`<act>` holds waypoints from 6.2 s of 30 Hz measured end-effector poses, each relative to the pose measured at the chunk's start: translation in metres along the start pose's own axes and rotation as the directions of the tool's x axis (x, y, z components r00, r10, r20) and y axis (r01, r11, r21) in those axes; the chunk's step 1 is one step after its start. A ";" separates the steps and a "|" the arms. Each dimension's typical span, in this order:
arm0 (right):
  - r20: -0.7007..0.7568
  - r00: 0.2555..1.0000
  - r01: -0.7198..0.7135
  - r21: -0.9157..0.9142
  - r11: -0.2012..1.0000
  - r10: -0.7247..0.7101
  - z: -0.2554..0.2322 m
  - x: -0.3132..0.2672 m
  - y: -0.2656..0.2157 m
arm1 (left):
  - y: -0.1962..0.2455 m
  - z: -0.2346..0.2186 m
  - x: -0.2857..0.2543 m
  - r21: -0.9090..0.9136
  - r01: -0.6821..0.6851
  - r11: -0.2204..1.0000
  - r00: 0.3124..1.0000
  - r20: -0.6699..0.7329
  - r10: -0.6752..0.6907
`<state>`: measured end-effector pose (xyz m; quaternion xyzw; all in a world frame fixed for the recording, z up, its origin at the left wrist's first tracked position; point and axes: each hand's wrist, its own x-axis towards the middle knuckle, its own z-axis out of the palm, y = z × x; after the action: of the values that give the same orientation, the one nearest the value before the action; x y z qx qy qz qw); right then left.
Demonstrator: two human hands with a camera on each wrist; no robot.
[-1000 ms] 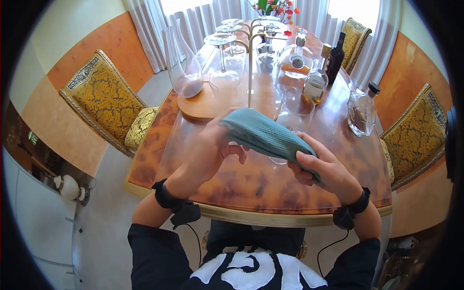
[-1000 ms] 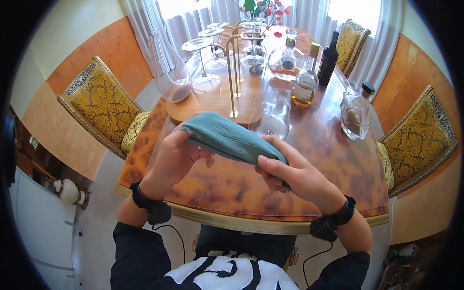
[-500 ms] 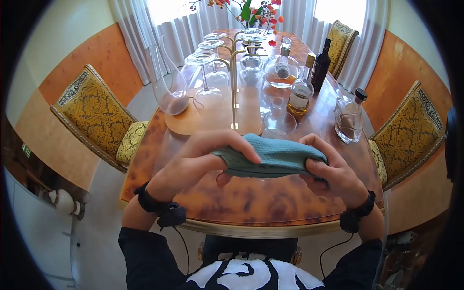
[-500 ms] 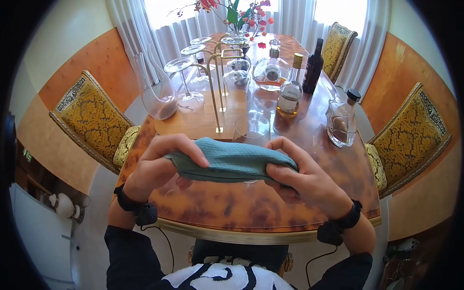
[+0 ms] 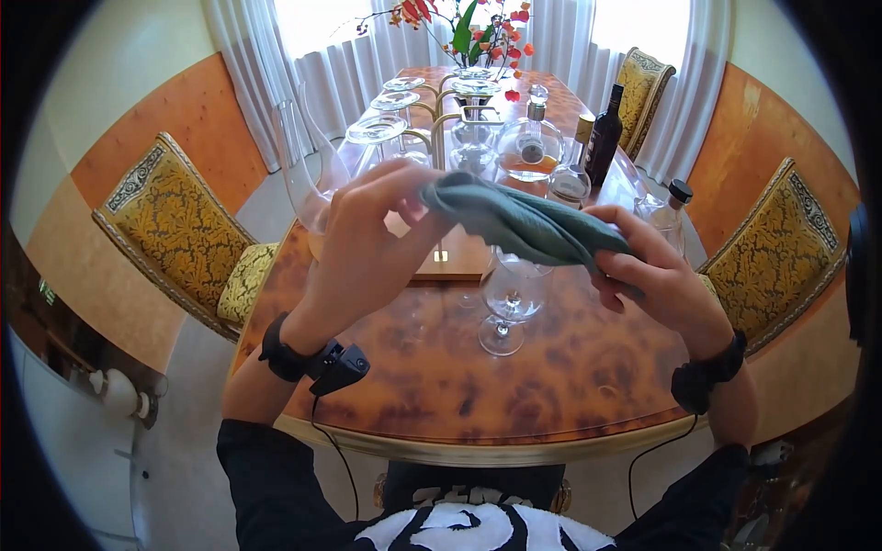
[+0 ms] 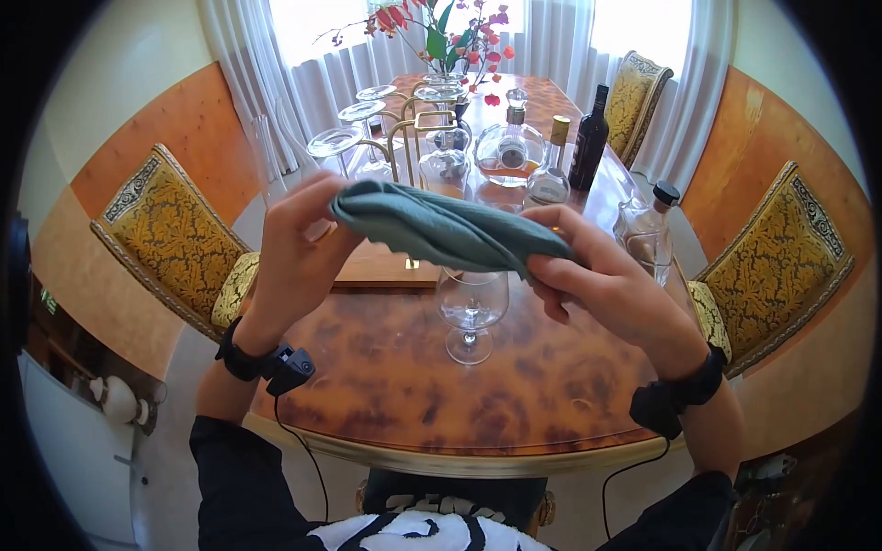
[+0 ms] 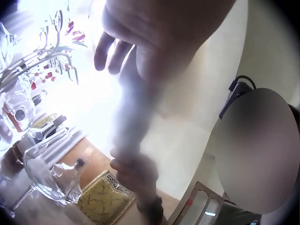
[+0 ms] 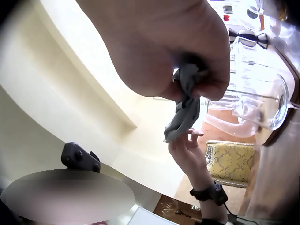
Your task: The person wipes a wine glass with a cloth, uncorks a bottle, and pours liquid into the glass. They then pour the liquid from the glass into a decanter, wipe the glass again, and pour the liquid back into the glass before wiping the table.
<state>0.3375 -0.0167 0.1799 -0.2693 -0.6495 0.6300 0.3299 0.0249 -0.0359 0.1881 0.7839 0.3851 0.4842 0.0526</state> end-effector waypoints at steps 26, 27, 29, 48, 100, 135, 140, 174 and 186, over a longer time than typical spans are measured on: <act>-0.309 0.898 0.332 0.011 0.943 -0.312 -0.003 0.034 0.005 | -0.029 0.052 0.029 -0.940 0.102 0.326 0.991 0.067 -0.118; -0.329 0.893 0.334 0.023 0.942 -0.308 -0.003 0.034 0.005 | -0.029 0.051 0.032 -0.842 0.175 0.511 0.980 0.100 -0.172; -0.344 0.890 0.330 0.036 0.943 -0.299 -0.002 0.034 0.006 | -0.029 0.048 0.032 -0.704 0.248 0.666 0.964 0.116 -0.238; 0.044 0.996 -0.056 -0.404 0.913 0.081 -0.025 0.015 -0.032 | -0.010 -0.006 0.074 -0.016 -0.209 0.978 0.890 0.412 0.197; -0.140 0.745 0.170 -0.906 0.388 -0.653 -0.014 0.016 -0.026 | -0.004 0.027 0.056 0.616 -0.464 0.637 0.817 0.019 0.576; 0.183 0.980 0.057 0.104 0.993 -0.075 -0.015 -0.011 -0.008 | 0.027 0.006 0.055 0.697 -0.717 -0.018 0.237 0.268 0.934; 0.524 0.832 -0.079 -0.210 0.975 0.180 -0.001 -0.004 -0.015 | 0.036 0.003 0.068 0.620 -0.764 -0.177 0.077 0.360 0.930; 0.247 0.962 -0.001 -0.409 0.912 0.112 0.031 -0.037 -0.028 | 0.023 -0.011 0.065 0.701 -0.707 -0.091 0.210 0.331 0.920; 0.039 0.996 0.083 -0.794 0.602 -0.086 -0.006 -0.002 -0.044 | 0.015 0.016 0.063 0.579 -0.670 0.464 0.734 0.427 0.528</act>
<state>0.3466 -0.0172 0.2231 -0.3578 -0.8727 0.2599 0.2067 0.0607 -0.0007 0.2314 0.8676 0.2300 0.2108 -0.3873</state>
